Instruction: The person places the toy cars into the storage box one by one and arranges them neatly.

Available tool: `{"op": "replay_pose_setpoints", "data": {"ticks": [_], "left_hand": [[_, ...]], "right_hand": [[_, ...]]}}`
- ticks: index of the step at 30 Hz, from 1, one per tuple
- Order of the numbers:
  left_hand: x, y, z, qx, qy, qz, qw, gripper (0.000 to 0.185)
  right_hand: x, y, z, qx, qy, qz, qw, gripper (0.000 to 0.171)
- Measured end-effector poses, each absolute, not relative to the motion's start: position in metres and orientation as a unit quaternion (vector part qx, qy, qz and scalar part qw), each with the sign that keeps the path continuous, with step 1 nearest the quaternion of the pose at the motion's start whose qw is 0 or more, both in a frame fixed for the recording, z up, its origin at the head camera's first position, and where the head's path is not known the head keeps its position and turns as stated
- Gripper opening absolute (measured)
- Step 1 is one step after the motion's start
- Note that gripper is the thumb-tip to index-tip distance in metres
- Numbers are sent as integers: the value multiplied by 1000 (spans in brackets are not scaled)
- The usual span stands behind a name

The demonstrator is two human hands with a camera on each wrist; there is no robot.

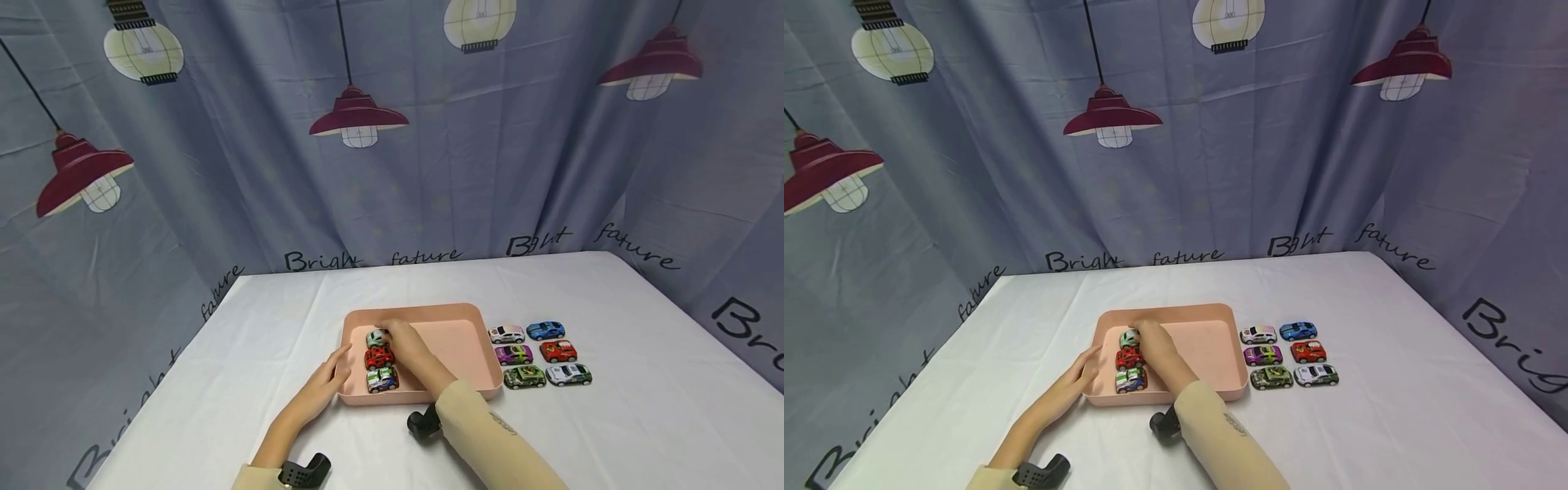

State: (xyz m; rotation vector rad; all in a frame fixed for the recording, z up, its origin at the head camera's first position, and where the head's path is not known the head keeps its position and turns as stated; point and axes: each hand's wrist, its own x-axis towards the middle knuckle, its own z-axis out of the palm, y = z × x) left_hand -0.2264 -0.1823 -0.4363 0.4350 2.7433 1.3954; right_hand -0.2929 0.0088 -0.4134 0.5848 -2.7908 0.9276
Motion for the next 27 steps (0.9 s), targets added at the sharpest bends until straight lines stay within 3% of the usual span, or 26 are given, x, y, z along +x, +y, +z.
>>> {"op": "replay_pose_setpoints", "data": {"ticks": [11,27], "left_hand": [[-226,-184,-442,167,885,434,4,49],[-230,-183,-442,139,890,435,12,49]], "right_hand": [[-284,19,-406,193,-930,310,52,32],[-279,39,-386,202,-925,301,111,16]]}}
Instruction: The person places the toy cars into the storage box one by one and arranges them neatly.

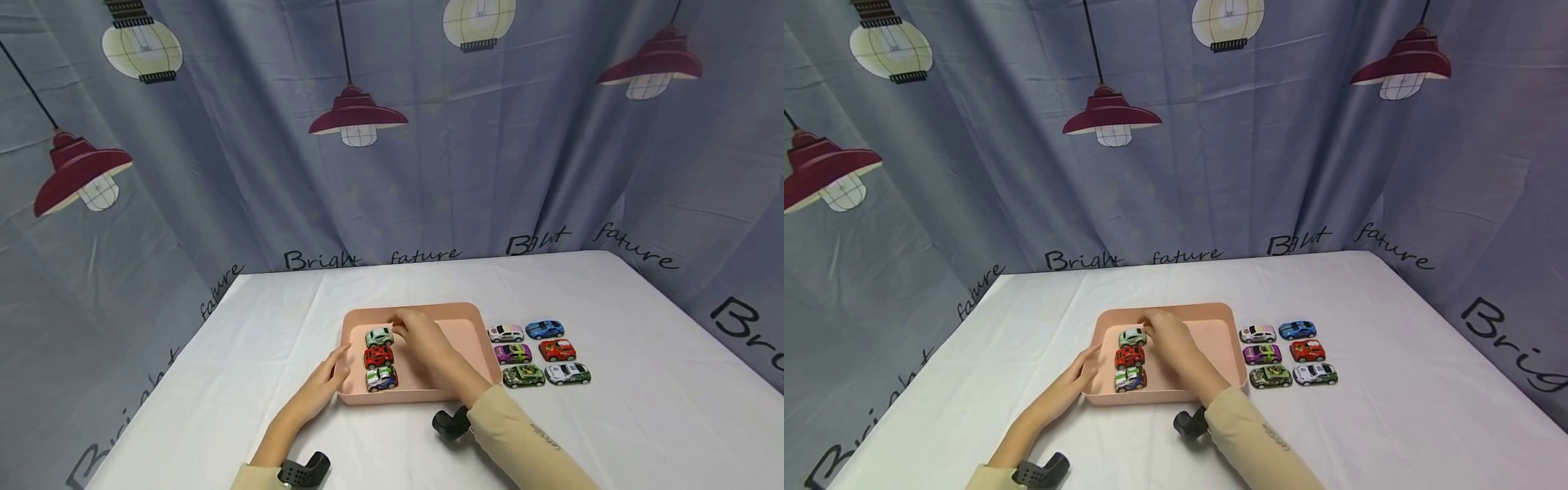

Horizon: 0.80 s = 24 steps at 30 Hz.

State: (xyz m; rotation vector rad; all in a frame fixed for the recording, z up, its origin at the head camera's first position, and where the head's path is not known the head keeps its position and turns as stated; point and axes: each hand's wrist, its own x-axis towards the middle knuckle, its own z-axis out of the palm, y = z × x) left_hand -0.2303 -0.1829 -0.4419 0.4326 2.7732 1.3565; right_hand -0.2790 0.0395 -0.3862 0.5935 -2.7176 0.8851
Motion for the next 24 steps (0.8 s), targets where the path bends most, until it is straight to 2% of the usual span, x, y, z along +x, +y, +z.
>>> {"op": "replay_pose_setpoints", "data": {"ticks": [9,24], "left_hand": [[-231,-183,-440,135,885,445,16,49],[-231,-183,-443,135,884,448,16,49]], "right_hand": [[-270,57,-379,188,-928,297,125,20],[-250,86,-381,214,-920,277,176,13]]}}
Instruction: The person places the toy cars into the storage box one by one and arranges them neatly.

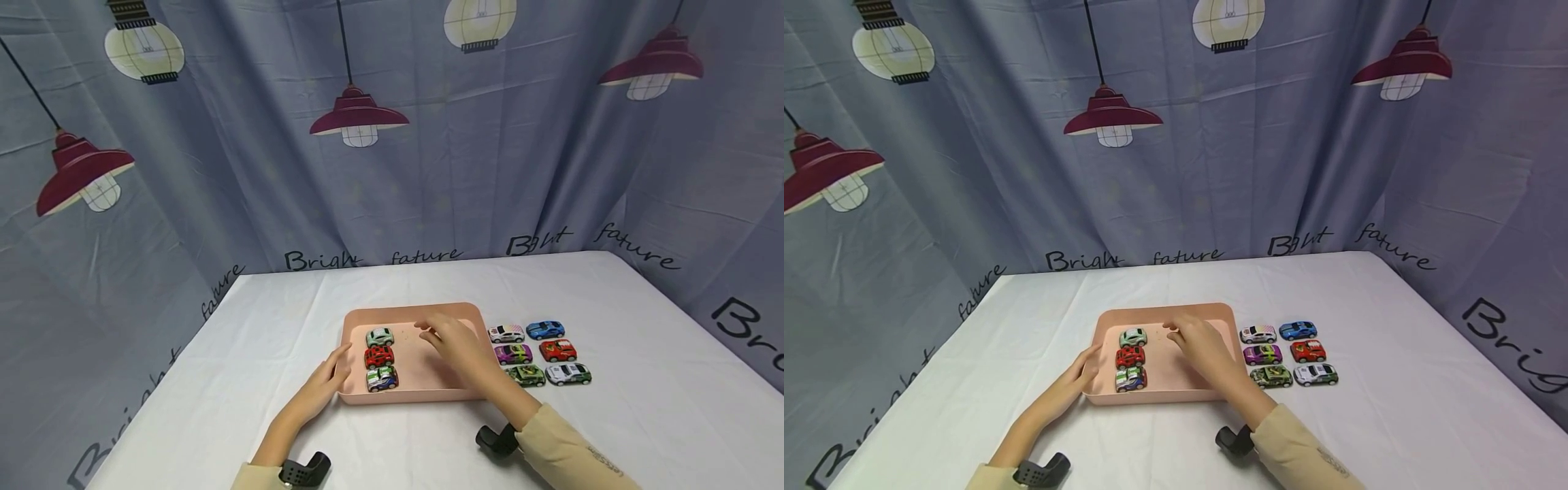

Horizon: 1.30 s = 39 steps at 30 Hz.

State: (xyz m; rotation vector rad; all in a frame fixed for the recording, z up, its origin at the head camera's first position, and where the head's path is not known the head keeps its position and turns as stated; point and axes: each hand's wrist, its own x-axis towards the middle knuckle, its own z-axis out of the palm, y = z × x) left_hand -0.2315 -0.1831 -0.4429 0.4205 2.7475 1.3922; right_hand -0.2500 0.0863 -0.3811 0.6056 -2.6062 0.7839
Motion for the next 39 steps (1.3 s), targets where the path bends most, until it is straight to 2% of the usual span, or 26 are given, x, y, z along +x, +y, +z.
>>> {"op": "replay_pose_setpoints", "data": {"ticks": [6,9,13,16,22,29,39], "left_hand": [[-231,-183,-444,131,886,444,15,49],[-221,-177,-428,130,885,447,20,49],[-219,-176,-426,132,880,456,17,48],[-229,-181,-440,132,877,462,14,48],[-230,-181,-442,130,880,456,14,48],[-229,-179,-442,123,880,458,13,47],[-231,-183,-442,132,883,451,17,49]], "right_hand": [[-239,96,-384,226,-919,263,188,16],[-236,102,-386,240,-913,269,193,17],[-230,111,-387,250,-911,253,210,18],[-224,117,-388,254,-911,231,230,19],[-215,130,-388,258,-908,217,249,23],[-204,144,-386,255,-914,191,251,28],[-191,168,-384,241,-928,177,222,33]]}}
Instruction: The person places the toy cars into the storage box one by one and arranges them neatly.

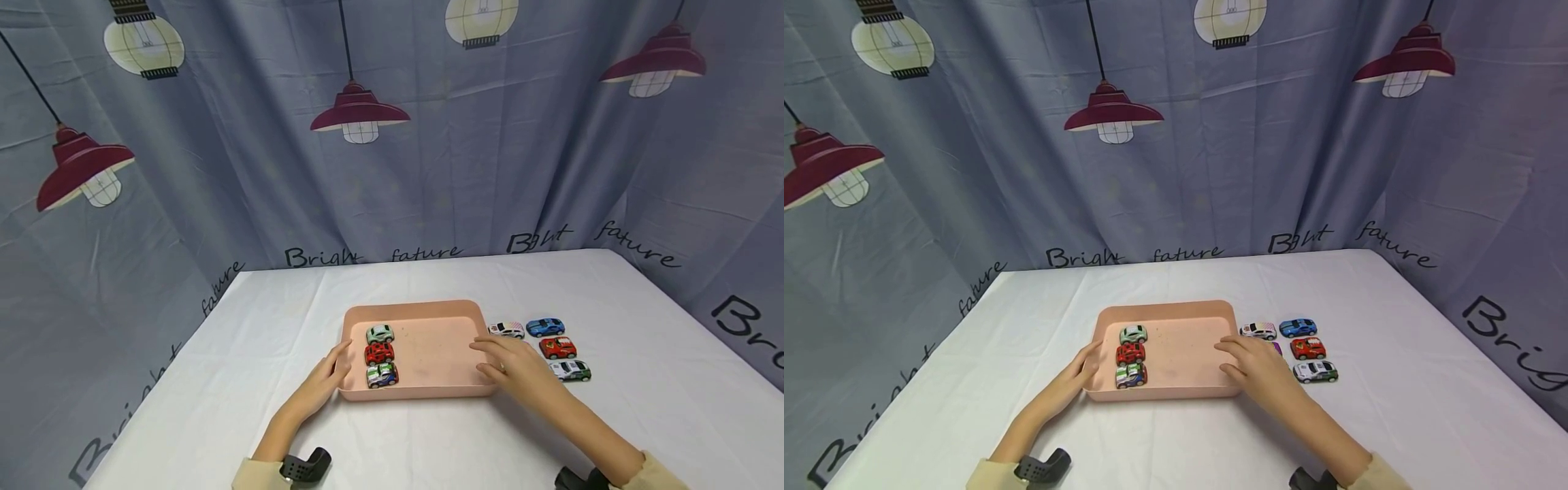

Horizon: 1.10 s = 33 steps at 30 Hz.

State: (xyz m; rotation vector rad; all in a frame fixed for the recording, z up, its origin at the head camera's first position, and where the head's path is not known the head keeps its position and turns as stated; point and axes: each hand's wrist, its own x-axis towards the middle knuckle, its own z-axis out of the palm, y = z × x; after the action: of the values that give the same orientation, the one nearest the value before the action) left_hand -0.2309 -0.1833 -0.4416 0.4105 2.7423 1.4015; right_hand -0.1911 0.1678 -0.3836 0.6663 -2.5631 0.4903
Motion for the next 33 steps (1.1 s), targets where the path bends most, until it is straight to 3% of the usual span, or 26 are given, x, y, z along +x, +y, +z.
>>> {"op": "replay_pose_setpoints", "data": {"ticks": [18,27,33], "left_hand": [[-230,-183,-440,134,881,454,18,48],[-230,-183,-441,132,884,447,18,48],[-231,-183,-441,132,881,453,18,48]], "right_hand": [[-166,213,-388,205,-941,165,211,39],[-174,242,-393,191,-941,173,222,40],[-182,265,-396,163,-947,210,179,39]]}}
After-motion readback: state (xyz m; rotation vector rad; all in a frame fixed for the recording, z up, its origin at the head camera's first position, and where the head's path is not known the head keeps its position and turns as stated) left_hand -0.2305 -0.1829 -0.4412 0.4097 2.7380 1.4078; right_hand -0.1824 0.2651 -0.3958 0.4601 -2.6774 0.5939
